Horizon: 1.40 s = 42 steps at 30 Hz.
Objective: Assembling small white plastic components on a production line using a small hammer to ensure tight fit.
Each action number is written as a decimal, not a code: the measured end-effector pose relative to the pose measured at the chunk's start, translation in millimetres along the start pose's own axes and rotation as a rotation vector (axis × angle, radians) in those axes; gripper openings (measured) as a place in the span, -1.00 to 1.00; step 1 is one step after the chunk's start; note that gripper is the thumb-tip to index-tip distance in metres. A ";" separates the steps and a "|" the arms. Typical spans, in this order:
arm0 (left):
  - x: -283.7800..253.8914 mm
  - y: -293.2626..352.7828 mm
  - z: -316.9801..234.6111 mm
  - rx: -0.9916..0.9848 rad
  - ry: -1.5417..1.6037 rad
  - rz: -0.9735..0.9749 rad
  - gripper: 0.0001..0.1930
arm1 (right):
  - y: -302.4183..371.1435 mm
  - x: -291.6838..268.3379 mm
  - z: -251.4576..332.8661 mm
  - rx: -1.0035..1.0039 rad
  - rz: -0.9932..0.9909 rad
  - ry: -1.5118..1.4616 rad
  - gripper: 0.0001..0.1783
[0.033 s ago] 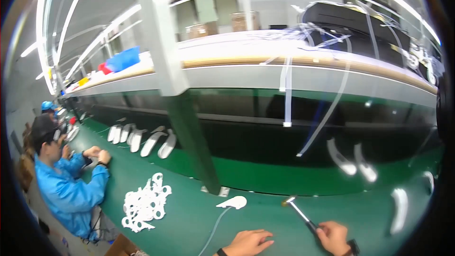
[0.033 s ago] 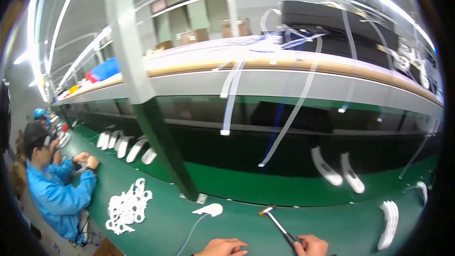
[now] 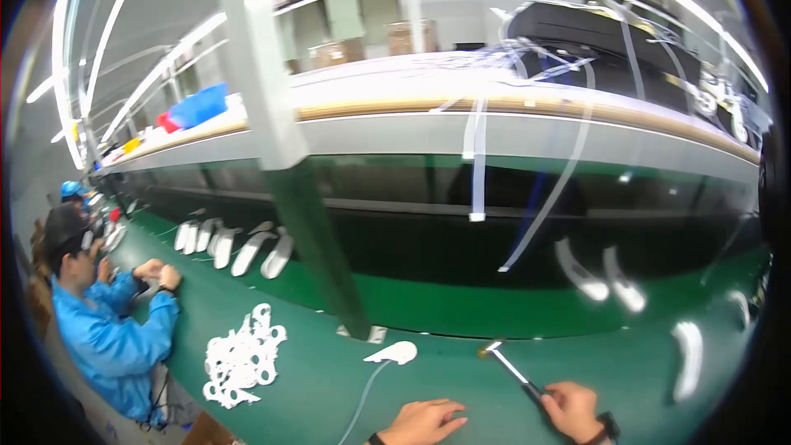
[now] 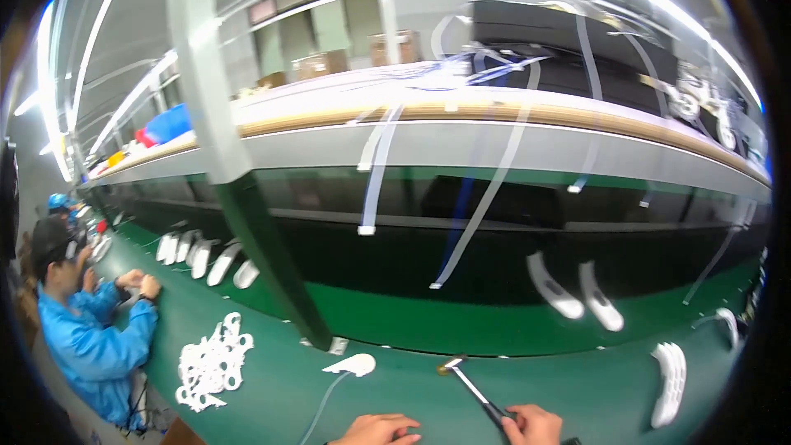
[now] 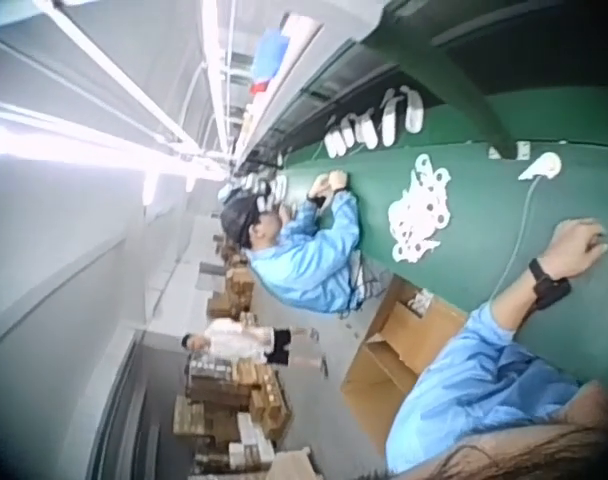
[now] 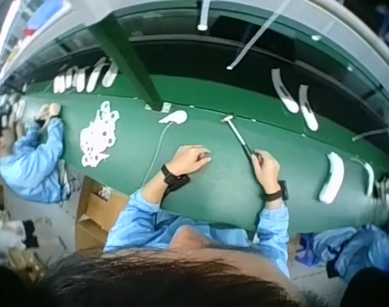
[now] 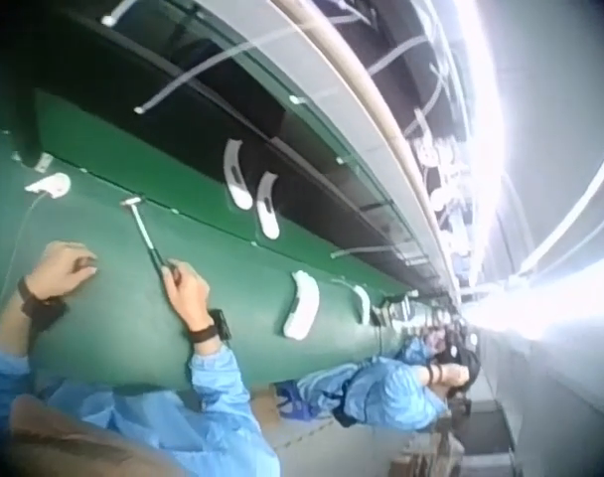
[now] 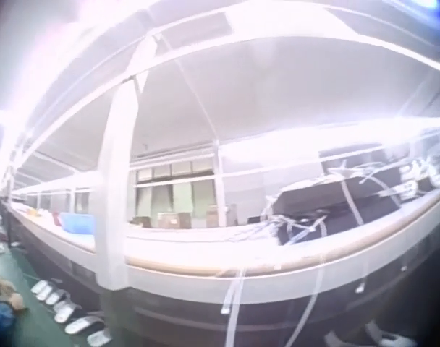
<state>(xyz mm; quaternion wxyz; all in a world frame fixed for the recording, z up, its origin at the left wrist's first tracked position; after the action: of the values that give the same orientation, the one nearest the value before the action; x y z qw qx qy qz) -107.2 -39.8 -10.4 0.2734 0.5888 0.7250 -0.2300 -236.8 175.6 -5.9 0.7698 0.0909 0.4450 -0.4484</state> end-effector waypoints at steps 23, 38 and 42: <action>-2.5 -3.5 -8.8 0.005 -0.040 0.012 -0.77 | 141.2 -230.4 -154.4 0.446 -0.491 0.839 -0.60; -8.5 0.5 -10.6 -0.040 -0.023 -0.029 -0.79 | 113.1 -217.6 -113.0 0.286 -0.539 0.620 -0.75; -3.4 0.2 7.3 -0.074 0.234 -0.046 -0.78 | 64.8 -173.2 -39.8 -0.230 -0.299 0.245 -0.76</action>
<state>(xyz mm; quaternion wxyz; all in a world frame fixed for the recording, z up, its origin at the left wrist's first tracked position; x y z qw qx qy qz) -105.5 -47.1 -13.5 0.2029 0.5846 0.7732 -0.1389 -245.8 340.2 86.7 0.6402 -0.0105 0.5920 -0.4895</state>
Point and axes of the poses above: each hand's wrist, its own y-axis away from the middle knuckle, its own x-axis out of the palm, z = x × y, the point moved 10 cm from there along -y, towards the middle knuckle, and after that the axes turned 6 degrees about -x, right-handed, at the moved point
